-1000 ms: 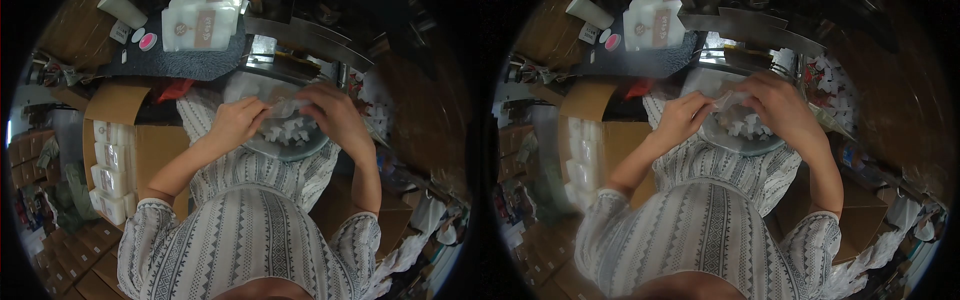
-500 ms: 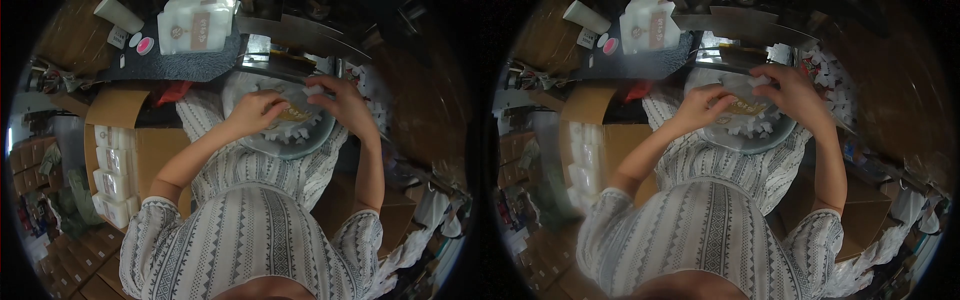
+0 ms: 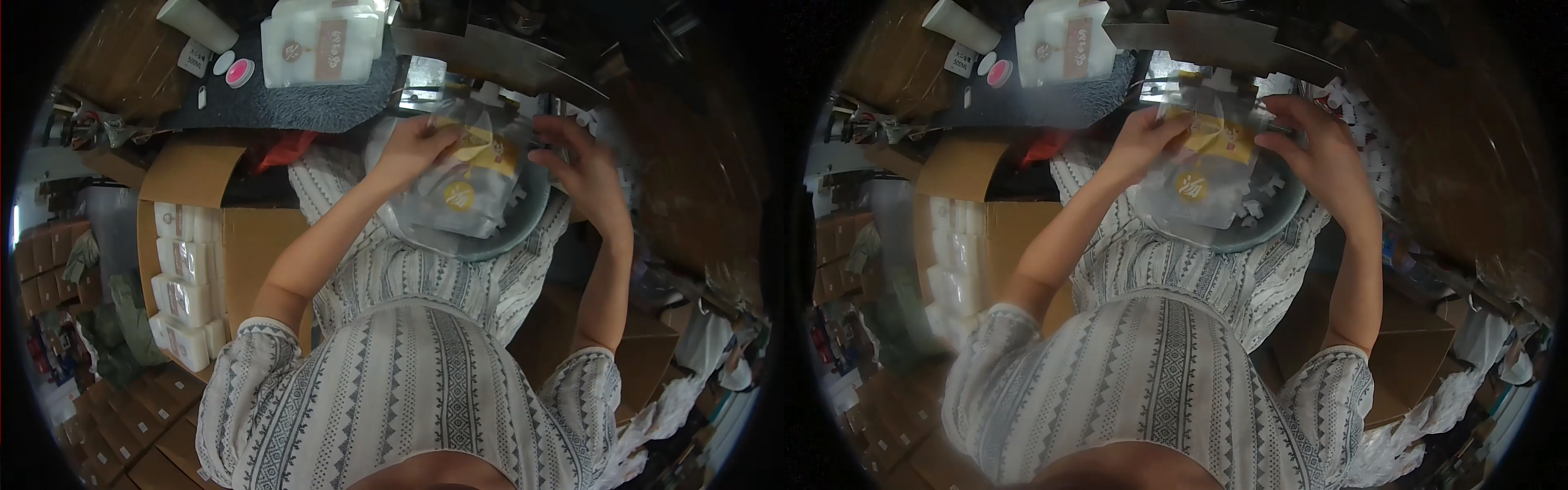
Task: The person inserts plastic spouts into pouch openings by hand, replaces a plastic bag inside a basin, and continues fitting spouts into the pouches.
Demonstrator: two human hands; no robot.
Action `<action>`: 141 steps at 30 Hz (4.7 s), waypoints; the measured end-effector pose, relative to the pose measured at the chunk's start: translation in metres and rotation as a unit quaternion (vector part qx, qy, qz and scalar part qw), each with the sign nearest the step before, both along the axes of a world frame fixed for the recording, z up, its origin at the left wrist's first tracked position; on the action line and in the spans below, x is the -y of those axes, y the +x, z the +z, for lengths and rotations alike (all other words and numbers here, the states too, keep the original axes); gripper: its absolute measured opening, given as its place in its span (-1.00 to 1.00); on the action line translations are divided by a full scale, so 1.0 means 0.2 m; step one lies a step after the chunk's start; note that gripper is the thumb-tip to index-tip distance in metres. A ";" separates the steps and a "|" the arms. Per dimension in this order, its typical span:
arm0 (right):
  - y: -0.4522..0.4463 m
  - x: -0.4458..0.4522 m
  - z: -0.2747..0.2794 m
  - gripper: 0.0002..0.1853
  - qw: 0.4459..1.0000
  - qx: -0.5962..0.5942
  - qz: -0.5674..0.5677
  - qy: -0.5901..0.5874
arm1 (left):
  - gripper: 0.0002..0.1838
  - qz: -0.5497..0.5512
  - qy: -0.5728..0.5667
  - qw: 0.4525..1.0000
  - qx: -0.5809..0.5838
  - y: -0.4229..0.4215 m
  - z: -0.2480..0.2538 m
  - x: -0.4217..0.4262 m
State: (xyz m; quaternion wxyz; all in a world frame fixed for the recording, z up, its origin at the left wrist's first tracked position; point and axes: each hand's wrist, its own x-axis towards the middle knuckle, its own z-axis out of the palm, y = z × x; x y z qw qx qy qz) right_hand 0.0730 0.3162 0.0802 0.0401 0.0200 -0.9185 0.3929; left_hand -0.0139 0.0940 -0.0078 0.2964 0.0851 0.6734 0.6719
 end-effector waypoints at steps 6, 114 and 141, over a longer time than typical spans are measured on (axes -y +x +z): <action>0.06 -0.15 -0.07 -0.60 0.986 0.058 -0.126 0.091 | -0.69 0.055 0.014 0.997 0.048 -0.01 0.07 -0.06; -0.06 0.33 -0.01 -0.81 0.994 -0.010 0.044 -0.100 | -0.95 0.080 -0.268 0.797 -0.536 0.19 0.20 0.34; 0.03 -0.16 -0.11 -0.73 0.966 0.025 -0.200 0.161 | -0.70 0.066 -0.447 0.712 -0.537 -0.08 -0.04 0.54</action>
